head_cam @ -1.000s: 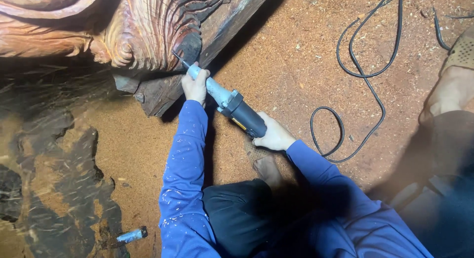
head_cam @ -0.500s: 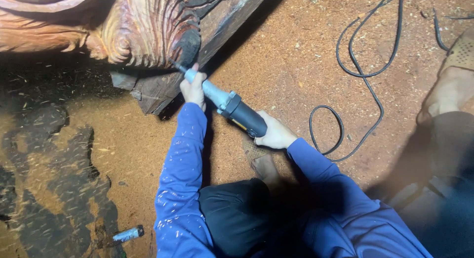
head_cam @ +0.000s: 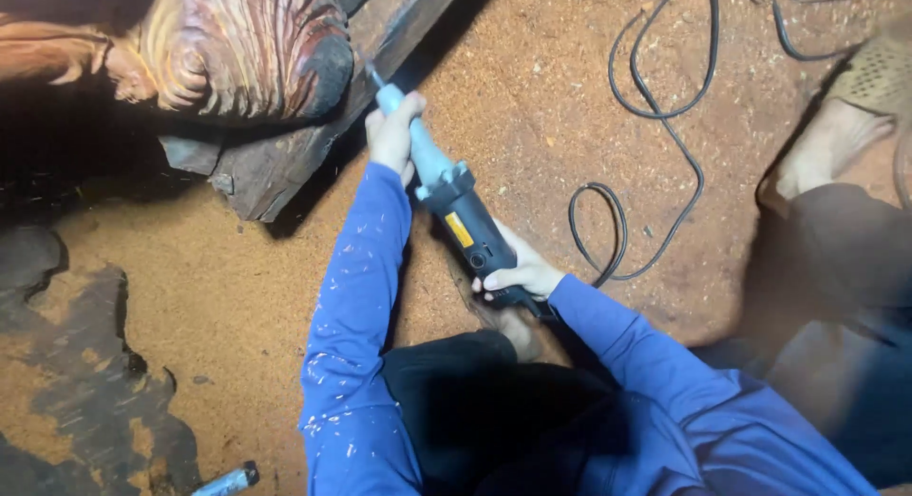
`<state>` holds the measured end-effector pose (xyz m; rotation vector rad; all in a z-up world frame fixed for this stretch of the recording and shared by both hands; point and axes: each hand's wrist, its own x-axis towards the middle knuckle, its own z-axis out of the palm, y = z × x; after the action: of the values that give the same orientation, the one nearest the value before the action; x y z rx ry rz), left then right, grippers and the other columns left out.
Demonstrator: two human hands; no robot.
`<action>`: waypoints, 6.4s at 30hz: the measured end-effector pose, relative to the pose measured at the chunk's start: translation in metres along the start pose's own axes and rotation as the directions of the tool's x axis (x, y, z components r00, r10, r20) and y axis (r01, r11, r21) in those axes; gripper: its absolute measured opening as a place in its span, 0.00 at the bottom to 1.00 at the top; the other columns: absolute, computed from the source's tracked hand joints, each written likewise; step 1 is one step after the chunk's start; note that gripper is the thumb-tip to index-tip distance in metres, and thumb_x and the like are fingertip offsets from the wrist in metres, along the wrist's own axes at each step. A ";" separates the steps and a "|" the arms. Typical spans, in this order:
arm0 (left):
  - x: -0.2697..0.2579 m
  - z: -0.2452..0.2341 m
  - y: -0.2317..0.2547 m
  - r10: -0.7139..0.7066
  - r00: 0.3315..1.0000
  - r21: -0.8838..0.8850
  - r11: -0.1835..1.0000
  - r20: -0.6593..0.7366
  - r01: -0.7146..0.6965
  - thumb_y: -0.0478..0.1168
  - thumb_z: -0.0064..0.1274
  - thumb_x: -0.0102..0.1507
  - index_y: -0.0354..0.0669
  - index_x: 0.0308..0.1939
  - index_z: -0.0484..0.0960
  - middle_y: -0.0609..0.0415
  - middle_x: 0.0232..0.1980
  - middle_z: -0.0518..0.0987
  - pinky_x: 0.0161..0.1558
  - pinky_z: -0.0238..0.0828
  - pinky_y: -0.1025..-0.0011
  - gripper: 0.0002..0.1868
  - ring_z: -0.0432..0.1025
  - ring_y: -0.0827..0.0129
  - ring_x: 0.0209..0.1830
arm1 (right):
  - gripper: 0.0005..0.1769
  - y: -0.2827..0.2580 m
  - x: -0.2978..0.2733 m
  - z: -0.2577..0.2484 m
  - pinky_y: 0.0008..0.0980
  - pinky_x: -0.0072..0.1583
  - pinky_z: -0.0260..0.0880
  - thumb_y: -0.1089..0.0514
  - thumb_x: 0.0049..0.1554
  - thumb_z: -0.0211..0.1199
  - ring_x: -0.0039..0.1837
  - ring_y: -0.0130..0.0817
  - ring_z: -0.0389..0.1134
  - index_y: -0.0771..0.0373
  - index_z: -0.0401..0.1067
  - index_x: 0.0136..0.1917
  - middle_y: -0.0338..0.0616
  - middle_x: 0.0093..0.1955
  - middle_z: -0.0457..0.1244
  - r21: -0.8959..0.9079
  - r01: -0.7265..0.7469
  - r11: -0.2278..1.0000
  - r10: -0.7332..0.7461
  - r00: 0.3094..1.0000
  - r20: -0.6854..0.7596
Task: Using a power carving tool to add detailed textures and lines to a large wooden sculpture
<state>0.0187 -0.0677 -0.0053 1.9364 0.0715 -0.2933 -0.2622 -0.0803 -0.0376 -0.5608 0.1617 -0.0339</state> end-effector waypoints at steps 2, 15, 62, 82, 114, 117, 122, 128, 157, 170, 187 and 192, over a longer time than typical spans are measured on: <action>0.018 0.005 0.000 -0.007 1.000 0.096 0.995 0.013 0.006 0.47 0.73 0.43 0.40 0.42 0.83 0.48 0.38 0.81 0.49 0.75 0.60 0.27 0.78 0.59 0.43 | 0.62 -0.006 -0.003 0.020 0.52 0.39 0.82 0.77 0.40 0.70 0.42 0.58 0.75 0.49 0.50 0.81 0.66 0.50 0.65 0.057 -0.033 0.998 0.034 0.999 -0.025; 0.012 -0.032 0.090 -0.053 0.994 0.700 0.714 0.099 -0.031 0.68 0.62 0.51 0.36 0.63 0.75 0.42 0.64 0.76 0.68 0.61 0.51 0.48 0.70 0.47 0.67 | 0.23 -0.060 0.036 0.074 0.49 0.29 0.77 0.69 0.47 0.69 0.31 0.53 0.71 0.68 0.68 0.57 0.59 0.38 0.62 0.166 -0.230 0.959 0.255 0.955 -0.153; 0.032 -0.029 0.070 0.019 1.000 0.629 0.777 0.021 -0.028 0.57 0.61 0.49 0.46 0.31 0.85 0.49 0.38 0.82 0.55 0.72 0.58 0.19 0.79 0.50 0.49 | 0.30 -0.042 0.059 0.048 0.42 0.31 0.77 0.72 0.41 0.69 0.32 0.47 0.73 0.64 0.69 0.57 0.57 0.34 0.63 -0.103 -0.133 0.986 0.116 0.980 -0.161; 0.040 -0.034 0.061 0.024 1.000 0.587 0.809 0.016 -0.029 0.54 0.61 0.49 0.53 0.21 0.82 0.57 0.24 0.78 0.46 0.75 0.64 0.12 0.80 0.59 0.36 | 0.39 -0.007 0.071 0.011 0.41 0.29 0.76 0.76 0.40 0.68 0.30 0.45 0.72 0.63 0.66 0.65 0.58 0.33 0.63 -0.152 -0.072 0.986 0.055 0.992 -0.115; 0.015 -0.028 0.072 0.000 0.998 0.514 0.857 -0.067 0.034 0.53 0.61 0.49 0.47 0.29 0.85 0.51 0.33 0.82 0.50 0.74 0.62 0.15 0.80 0.55 0.44 | 0.41 -0.007 0.081 -0.024 0.38 0.30 0.76 0.75 0.41 0.71 0.32 0.44 0.72 0.63 0.66 0.67 0.60 0.36 0.65 -0.370 -0.032 0.929 -0.004 0.995 -0.098; 0.032 -0.032 0.053 0.035 0.996 0.429 0.903 -0.087 0.005 0.55 0.65 0.49 0.43 0.33 0.86 0.47 0.36 0.82 0.51 0.73 0.63 0.20 0.80 0.54 0.46 | 0.43 -0.010 0.086 -0.022 0.39 0.29 0.76 0.74 0.39 0.73 0.31 0.46 0.72 0.63 0.65 0.68 0.62 0.35 0.65 -0.382 -0.002 0.924 -0.030 0.996 -0.078; 0.025 -0.033 0.055 0.049 0.993 0.425 0.905 -0.104 0.000 0.53 0.65 0.50 0.43 0.32 0.85 0.49 0.36 0.82 0.52 0.73 0.62 0.18 0.79 0.54 0.47 | 0.44 -0.013 0.094 -0.032 0.39 0.30 0.76 0.74 0.39 0.73 0.31 0.46 0.72 0.62 0.65 0.69 0.62 0.36 0.65 -0.434 0.008 0.901 -0.038 0.998 -0.059; 0.008 -0.029 0.070 0.022 0.994 0.532 0.846 -0.103 0.037 0.58 0.63 0.50 0.48 0.36 0.86 0.48 0.42 0.83 0.58 0.71 0.57 0.21 0.78 0.50 0.54 | 0.45 -0.019 0.081 -0.022 0.37 0.30 0.77 0.74 0.39 0.73 0.31 0.45 0.72 0.60 0.65 0.69 0.62 0.36 0.66 -0.406 -0.026 0.914 -0.002 0.998 -0.068; 0.016 -0.026 0.045 0.008 0.981 0.442 0.893 -0.193 0.080 0.51 0.62 0.48 0.50 0.46 0.86 0.50 0.47 0.82 0.60 0.69 0.59 0.23 0.76 0.54 0.58 | 0.51 -0.003 0.102 -0.064 0.47 0.50 0.70 0.58 0.32 0.82 0.51 0.50 0.71 0.53 0.69 0.69 0.60 0.50 0.67 -0.743 0.054 0.667 -0.125 0.991 -0.039; 0.013 -0.021 0.046 0.078 0.975 0.424 0.906 -0.209 0.018 0.50 0.63 0.48 0.47 0.50 0.86 0.46 0.46 0.83 0.60 0.69 0.58 0.27 0.78 0.54 0.55 | 0.51 -0.003 0.102 -0.061 0.45 0.58 0.69 0.59 0.35 0.81 0.59 0.52 0.70 0.46 0.66 0.71 0.57 0.57 0.67 -0.753 -0.052 0.656 -0.046 0.993 -0.109; 0.021 -0.011 0.044 0.035 0.959 0.352 0.934 -0.282 0.069 0.47 0.62 0.47 0.44 0.30 0.85 0.51 0.33 0.80 0.53 0.72 0.61 0.13 0.79 0.59 0.43 | 0.51 -0.011 0.099 -0.059 0.49 0.54 0.71 0.59 0.37 0.81 0.57 0.54 0.71 0.55 0.65 0.73 0.64 0.55 0.67 -0.715 0.014 0.699 -0.068 0.997 -0.047; 0.017 -0.005 0.049 0.048 0.971 0.540 0.837 -0.232 0.088 0.56 0.60 0.49 0.42 0.55 0.80 0.38 0.62 0.71 0.72 0.58 0.59 0.34 0.64 0.48 0.70 | 0.49 0.010 0.105 -0.066 0.42 0.38 0.71 0.65 0.34 0.81 0.43 0.45 0.70 0.58 0.69 0.69 0.58 0.45 0.66 -0.617 0.116 0.778 -0.169 0.985 -0.029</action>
<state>0.0448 -0.0827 0.0368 2.5433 0.1817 -0.0934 -0.1698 -0.1145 -0.1126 -1.2326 0.2123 -0.1576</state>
